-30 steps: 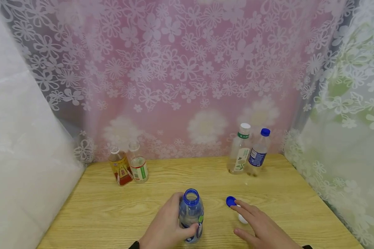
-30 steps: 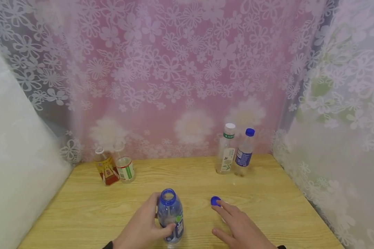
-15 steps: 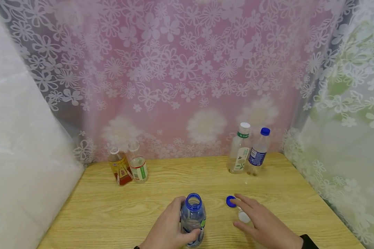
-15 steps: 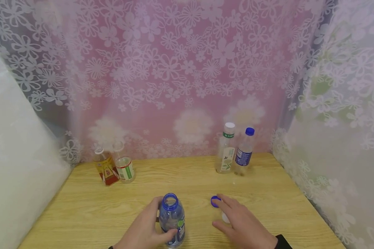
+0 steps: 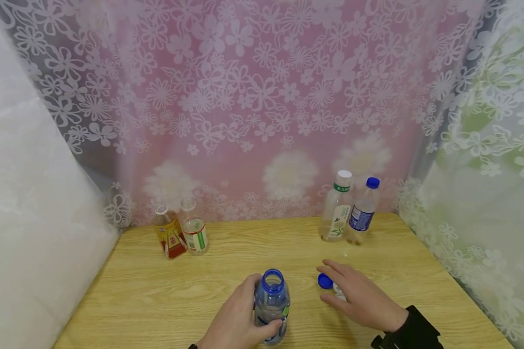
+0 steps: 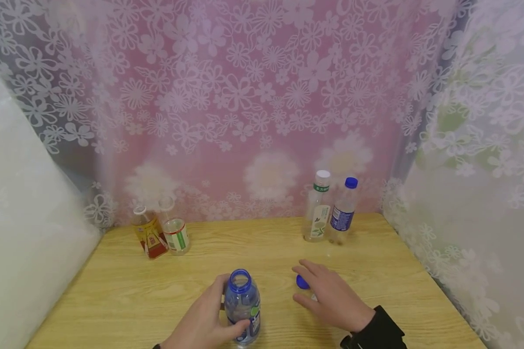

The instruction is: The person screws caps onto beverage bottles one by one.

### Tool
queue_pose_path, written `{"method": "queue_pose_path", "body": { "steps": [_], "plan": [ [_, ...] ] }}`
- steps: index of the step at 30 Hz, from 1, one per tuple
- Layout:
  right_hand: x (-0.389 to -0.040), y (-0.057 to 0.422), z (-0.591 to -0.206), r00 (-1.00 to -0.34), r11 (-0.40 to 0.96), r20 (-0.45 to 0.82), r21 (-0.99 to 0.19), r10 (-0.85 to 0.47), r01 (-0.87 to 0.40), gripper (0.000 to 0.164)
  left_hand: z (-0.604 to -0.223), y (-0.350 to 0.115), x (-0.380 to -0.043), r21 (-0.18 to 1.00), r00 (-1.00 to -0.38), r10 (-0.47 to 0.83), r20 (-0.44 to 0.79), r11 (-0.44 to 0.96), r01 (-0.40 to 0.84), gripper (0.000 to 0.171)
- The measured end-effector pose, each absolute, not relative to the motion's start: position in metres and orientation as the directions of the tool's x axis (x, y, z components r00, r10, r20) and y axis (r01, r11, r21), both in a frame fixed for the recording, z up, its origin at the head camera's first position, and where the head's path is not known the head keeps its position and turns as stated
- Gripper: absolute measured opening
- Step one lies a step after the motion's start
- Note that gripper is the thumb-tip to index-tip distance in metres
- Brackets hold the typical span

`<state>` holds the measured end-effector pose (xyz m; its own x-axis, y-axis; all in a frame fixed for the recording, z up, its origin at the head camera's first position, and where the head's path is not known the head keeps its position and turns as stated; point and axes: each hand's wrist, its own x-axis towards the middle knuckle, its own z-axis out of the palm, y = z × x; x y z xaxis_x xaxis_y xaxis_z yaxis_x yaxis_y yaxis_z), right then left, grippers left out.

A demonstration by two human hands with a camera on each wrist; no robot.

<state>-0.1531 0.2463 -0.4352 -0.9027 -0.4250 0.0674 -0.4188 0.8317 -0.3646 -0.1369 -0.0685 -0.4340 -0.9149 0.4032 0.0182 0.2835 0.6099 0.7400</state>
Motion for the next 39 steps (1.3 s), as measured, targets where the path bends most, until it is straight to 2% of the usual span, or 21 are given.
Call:
{"method": "queue_pose_path", "body": {
  "steps": [4, 12, 30, 39],
  "plan": [
    [-0.165, 0.243, -0.436, -0.897, 0.852, 0.085, -0.288, -0.433, -0.438, 0.071, -0.432, -0.068, -0.137, 0.750, -0.915, 0.403, 0.002, 0.604, 0.268, 0.099],
    [-0.188, 0.238, -0.439, -0.903, 0.890, 0.018, -0.161, -0.429, -0.426, 0.063, -0.433, -0.067, -0.138, 0.749, -0.919, 0.394, -0.009, 0.611, 0.255, 0.097],
    [-0.211, 0.239, -0.466, -0.913, 0.908, -0.051, -0.139, -0.405, -0.395, 0.056, -0.434, -0.068, -0.137, 0.735, -0.911, 0.413, 0.017, 0.612, 0.291, 0.096],
    [-0.213, 0.240, -0.475, -0.848, 0.843, 0.018, -0.100, -0.529, -0.528, 0.038, -0.435, -0.068, -0.138, 0.726, -0.910, 0.414, 0.033, 0.616, 0.306, 0.095]
  ]
}}
